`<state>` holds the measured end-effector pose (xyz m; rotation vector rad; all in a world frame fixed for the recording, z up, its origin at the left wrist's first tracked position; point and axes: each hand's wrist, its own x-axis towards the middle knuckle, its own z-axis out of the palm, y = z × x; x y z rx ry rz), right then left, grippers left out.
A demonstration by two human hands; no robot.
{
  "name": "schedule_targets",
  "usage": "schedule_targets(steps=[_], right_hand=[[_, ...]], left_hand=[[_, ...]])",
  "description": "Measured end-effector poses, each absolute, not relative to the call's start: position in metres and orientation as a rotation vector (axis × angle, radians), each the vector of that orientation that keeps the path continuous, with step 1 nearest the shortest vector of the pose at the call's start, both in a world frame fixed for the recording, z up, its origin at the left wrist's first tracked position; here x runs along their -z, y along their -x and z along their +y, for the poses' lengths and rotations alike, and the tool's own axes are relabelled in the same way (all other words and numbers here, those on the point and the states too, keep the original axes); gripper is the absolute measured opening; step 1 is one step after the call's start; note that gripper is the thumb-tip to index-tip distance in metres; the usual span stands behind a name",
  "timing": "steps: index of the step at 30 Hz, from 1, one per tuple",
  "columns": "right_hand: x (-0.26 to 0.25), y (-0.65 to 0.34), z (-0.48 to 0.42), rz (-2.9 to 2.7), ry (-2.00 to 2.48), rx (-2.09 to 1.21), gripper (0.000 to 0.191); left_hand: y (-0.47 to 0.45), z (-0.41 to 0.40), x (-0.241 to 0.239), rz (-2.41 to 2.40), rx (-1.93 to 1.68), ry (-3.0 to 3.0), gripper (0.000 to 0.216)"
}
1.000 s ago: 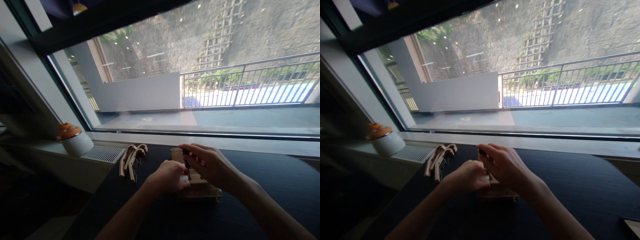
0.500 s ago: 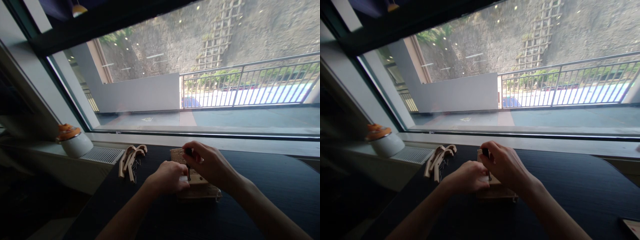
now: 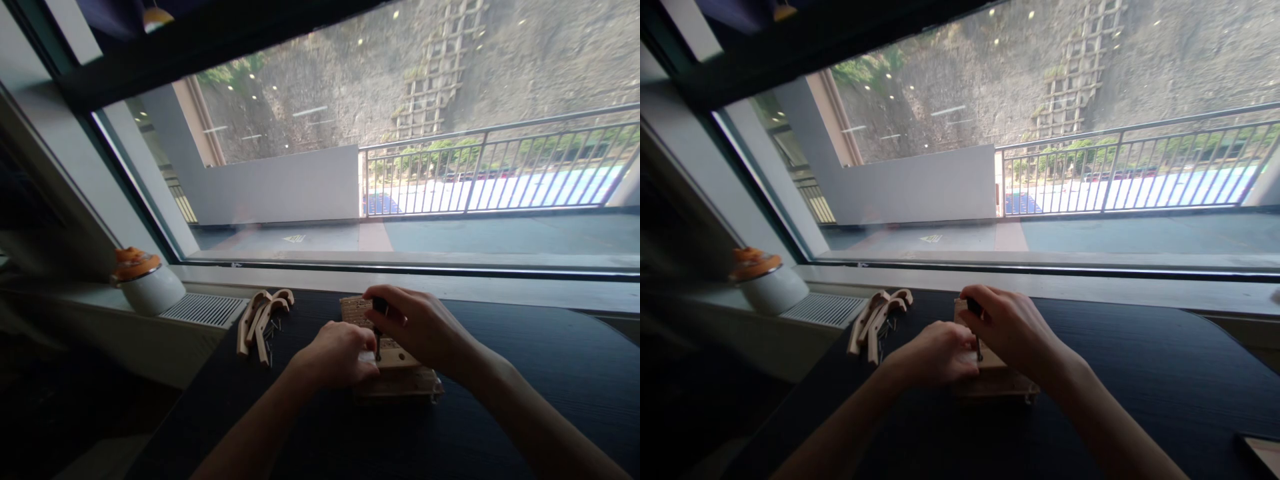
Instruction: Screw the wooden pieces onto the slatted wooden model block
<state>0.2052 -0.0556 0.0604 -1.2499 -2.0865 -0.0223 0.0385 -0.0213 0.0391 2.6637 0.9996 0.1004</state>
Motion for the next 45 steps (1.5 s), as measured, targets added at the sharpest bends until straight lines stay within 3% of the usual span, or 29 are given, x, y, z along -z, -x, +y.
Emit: schedule_targets(steps=[4, 12, 20, 26, 45], right_hand=[[-0.0620, -0.2054, -0.0554, -2.067, 1.288, 0.033, 0.017], [-0.0651, -0.2050, -0.0623, -2.126, 1.170, 0.013, 0.033], [-0.0645, -0.2056, -0.0575, -2.130, 1.164, -0.014, 0.026], [-0.0631, -0.2064, -0.0595, -2.123, 1.180, -0.014, 0.037], [-0.0628, -0.2040, -0.0579, -2.010, 1.226, -0.224, 0.021]], left_hand=[[-0.0390, -0.0216, -0.0396, 1.013, -0.093, -2.678, 0.019], [-0.0392, -0.0219, -0.0388, 1.001, -0.107, -2.691, 0.020], [-0.0390, -0.0229, -0.0406, 1.022, -0.089, -2.662, 0.019], [-0.0385, -0.0220, -0.0380, 1.015, -0.116, -2.653, 0.020], [-0.0379, -0.0199, -0.0358, 0.969, -0.118, -2.692, 0.020]])
